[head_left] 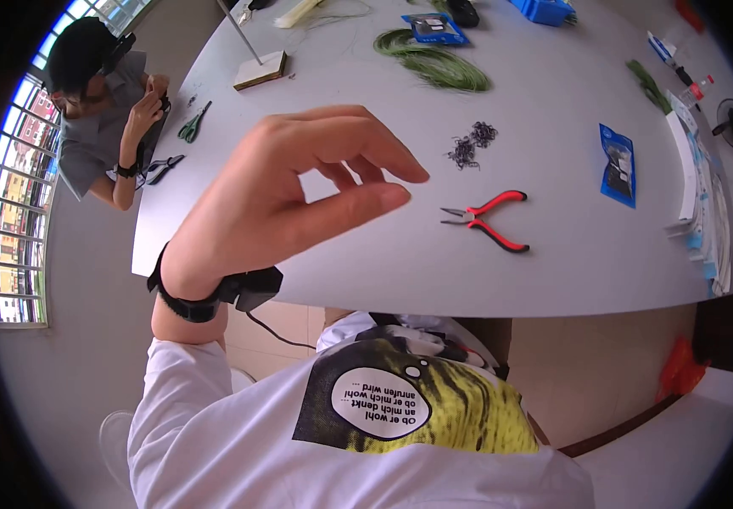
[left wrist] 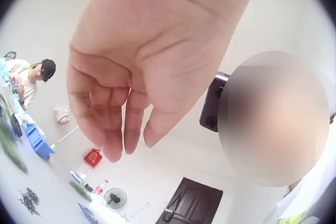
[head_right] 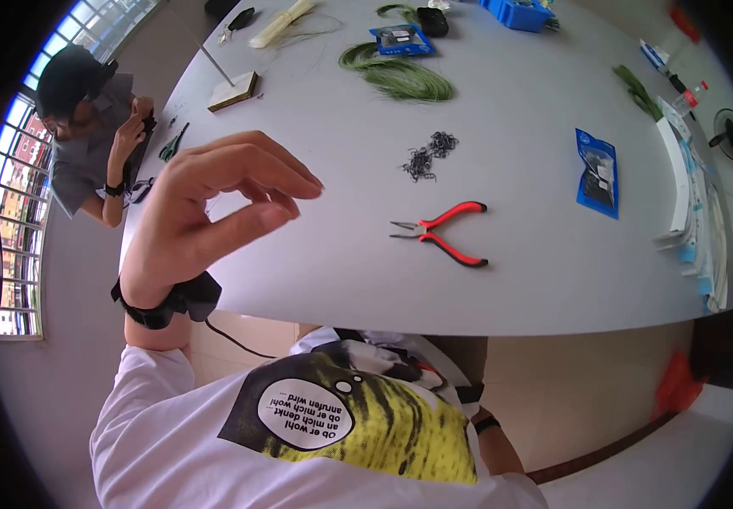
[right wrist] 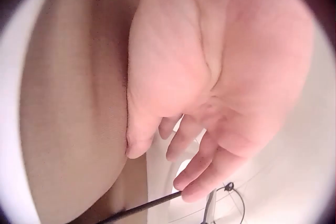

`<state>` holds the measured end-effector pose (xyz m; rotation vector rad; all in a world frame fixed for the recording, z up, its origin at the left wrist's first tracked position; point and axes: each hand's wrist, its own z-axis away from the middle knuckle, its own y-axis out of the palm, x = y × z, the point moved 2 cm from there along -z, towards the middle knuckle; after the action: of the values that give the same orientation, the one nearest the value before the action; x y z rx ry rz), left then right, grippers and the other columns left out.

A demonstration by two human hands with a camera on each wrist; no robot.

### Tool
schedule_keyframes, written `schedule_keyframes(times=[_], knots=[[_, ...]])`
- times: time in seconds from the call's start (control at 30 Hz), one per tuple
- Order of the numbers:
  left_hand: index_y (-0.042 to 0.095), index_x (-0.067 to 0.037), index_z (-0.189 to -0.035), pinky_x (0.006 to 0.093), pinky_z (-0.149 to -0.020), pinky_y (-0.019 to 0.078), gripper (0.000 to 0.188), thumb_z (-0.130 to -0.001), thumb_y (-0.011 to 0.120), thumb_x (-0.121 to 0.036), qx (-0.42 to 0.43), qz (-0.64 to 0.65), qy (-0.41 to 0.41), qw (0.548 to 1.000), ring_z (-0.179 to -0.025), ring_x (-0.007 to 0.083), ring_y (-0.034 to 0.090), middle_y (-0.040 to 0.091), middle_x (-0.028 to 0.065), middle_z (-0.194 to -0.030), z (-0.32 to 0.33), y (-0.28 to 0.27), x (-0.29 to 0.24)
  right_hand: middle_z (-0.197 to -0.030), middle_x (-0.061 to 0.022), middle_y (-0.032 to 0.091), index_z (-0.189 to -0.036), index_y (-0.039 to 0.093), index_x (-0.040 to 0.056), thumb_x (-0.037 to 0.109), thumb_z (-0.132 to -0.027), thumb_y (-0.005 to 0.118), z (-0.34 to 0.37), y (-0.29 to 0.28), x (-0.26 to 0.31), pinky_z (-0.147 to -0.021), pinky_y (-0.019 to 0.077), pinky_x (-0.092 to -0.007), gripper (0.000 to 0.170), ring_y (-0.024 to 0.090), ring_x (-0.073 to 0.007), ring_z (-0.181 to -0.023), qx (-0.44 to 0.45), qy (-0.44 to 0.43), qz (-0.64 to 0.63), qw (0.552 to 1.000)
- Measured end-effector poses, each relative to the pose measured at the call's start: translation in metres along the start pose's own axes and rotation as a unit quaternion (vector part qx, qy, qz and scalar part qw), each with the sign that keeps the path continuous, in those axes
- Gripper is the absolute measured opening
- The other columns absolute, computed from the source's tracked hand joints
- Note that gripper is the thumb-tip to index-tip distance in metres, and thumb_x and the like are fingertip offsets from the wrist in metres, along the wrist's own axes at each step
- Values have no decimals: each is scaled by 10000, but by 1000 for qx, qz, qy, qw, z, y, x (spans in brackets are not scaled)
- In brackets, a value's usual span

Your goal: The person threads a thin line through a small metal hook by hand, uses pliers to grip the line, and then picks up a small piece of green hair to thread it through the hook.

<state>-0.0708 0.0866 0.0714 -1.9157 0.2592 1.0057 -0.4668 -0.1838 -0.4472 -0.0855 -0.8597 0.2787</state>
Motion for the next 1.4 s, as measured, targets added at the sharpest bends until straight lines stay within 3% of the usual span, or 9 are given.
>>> schedule_keyframes(times=[0.17,0.33,0.43,0.63,0.77,1.2,1.37,1.4], knots=[[704,3,-995,275,-722,526,133,-893,659,-70,31,7,-8,999,-807,166,676,687,101,-955,-71,12,34,-1262,-195,618,-1370,508,63,279,-904,612,-30,-30,13,-908,518,-469,524,588,-310,-1200,28,20,-65,997],[687,-2,-1026,263,-754,525,144,-930,641,-99,47,27,-116,992,-823,137,663,686,76,-957,-129,17,54,-1273,-190,612,-1381,496,69,283,-910,605,-29,-70,13,-908,514,-476,529,586,-310,-1201,83,49,-116,989],[672,4,-1036,250,-766,521,167,-969,606,-135,51,44,-213,975,-829,108,641,688,54,-975,-133,15,72,-1280,-186,609,-1388,489,73,285,-914,601,-30,-93,13,-908,511,-480,532,586,-310,-1201,107,68,-140,982],[663,1,-1043,251,-762,522,163,-975,605,-136,30,45,-278,959,-830,99,629,689,52,-999,-136,7,94,-1293,-179,602,-1402,475,80,289,-920,593,-33,-110,8,-908,505,-489,538,584,-311,-1203,150,108,-190,964],[657,-1,-1054,250,-764,520,178,-975,613,-155,36,65,-300,951,-840,98,625,690,50,-1008,-133,14,97,-1302,-175,598,-1411,465,85,292,-925,587,14,-110,-3,-908,501,-494,542,583,-311,-1203,131,149,-236,951],[662,-4,-1047,257,-765,529,178,-972,612,-158,57,3,-237,970,-849,121,646,691,55,-1011,-82,27,81,-1332,-160,583,-1440,435,101,300,-940,569,36,-110,6,-907,489,-512,555,579,-313,-1206,13,124,-347,929],[663,2,-1047,261,-771,523,156,-952,614,-111,8,-22,-163,986,-856,132,649,687,67,-1013,-58,14,45,-1343,-154,577,-1452,423,107,304,-946,562,86,-112,27,-907,484,-519,560,578,-313,-1207,-25,117,-379,917],[663,2,-1047,261,-771,523,156,-952,614,-111,6,-21,-161,987,-856,132,649,687,67,-1013,-50,11,40,-1401,-120,520,-1478,375,126,349,-993,457,129,-130,38,-861,509,-549,540,549,-307,-1235,-91,138,-361,918]])
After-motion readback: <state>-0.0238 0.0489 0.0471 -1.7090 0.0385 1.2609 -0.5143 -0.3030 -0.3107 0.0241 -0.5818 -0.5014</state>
